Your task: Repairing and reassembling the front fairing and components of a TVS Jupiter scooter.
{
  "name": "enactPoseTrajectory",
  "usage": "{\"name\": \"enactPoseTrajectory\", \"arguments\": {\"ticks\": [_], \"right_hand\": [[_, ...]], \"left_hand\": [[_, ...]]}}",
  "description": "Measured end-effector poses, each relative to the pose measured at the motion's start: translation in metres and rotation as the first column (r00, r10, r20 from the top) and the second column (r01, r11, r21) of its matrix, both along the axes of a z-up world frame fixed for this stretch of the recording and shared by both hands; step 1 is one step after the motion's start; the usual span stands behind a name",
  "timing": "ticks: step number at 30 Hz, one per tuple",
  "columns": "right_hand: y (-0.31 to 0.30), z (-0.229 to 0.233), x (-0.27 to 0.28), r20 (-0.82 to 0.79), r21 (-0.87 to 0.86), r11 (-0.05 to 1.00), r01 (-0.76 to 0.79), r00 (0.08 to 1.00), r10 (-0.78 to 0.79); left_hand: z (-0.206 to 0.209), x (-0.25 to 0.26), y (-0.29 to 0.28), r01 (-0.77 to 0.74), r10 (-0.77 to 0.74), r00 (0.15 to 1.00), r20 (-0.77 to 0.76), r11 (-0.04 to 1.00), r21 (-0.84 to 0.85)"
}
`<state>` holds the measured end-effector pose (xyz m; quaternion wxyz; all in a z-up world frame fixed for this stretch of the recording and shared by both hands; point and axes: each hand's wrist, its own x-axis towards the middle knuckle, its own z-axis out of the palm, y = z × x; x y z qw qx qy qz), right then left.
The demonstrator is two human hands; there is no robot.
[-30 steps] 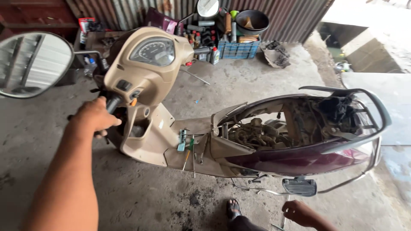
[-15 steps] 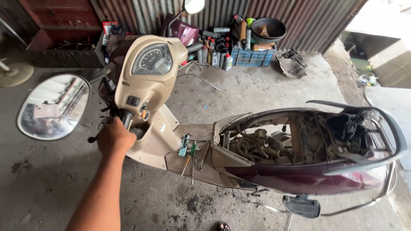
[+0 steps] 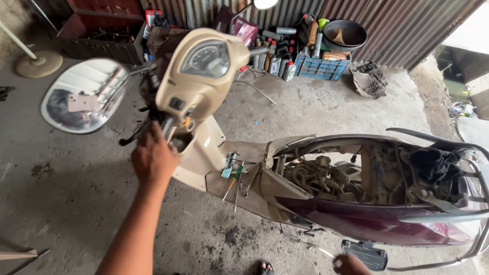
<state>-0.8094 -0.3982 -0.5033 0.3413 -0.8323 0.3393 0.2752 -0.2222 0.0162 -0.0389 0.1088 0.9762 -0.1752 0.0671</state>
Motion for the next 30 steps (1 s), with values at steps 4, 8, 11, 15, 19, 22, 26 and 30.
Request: {"name": "enactPoseTrajectory", "arguments": {"ticks": [4,8,11,15,19,22,26,30], "right_hand": [[0.064,0.126,0.143,0.074,-0.139,0.986,-0.088,0.992,0.099],[0.155,0.236,0.286,0.615,-0.436,0.895,-0.097,0.694,0.375],[0.244,0.379,0.391,0.618,0.175,0.966,0.188,0.743,-0.257],[0.32,0.462,0.485,0.66,0.533,0.833,0.146,0.545,-0.518],[0.359,0.488,0.545,0.683,0.387,0.909,0.154,0.614,-0.395],[0.362,0.478,0.577,0.568,0.356,0.865,0.353,0.654,-0.5],[0.372,0.478,0.592,0.439,0.496,0.714,0.495,0.566,-0.698],[0.381,0.49,0.588,0.3,0.674,0.523,0.522,0.454,-0.839]], "left_hand": [[-0.018,-0.004,0.008,0.163,-0.145,0.983,0.11,0.971,-0.174],[-0.042,0.008,0.015,0.516,-0.317,0.741,0.592,0.833,-0.199],[-0.023,0.011,0.031,0.62,-0.406,0.72,0.562,0.741,-0.26],[-0.001,0.001,0.059,0.686,-0.466,0.641,0.61,0.705,-0.183],[0.007,0.011,0.081,0.742,-0.723,0.666,0.185,0.615,-0.267],[0.006,0.018,0.096,0.773,-0.793,0.609,-0.018,0.599,-0.209],[0.033,0.033,0.122,0.813,-0.858,0.51,-0.062,0.505,-0.29],[0.027,0.057,0.146,0.852,-0.912,0.38,-0.156,0.41,-0.325]]}}
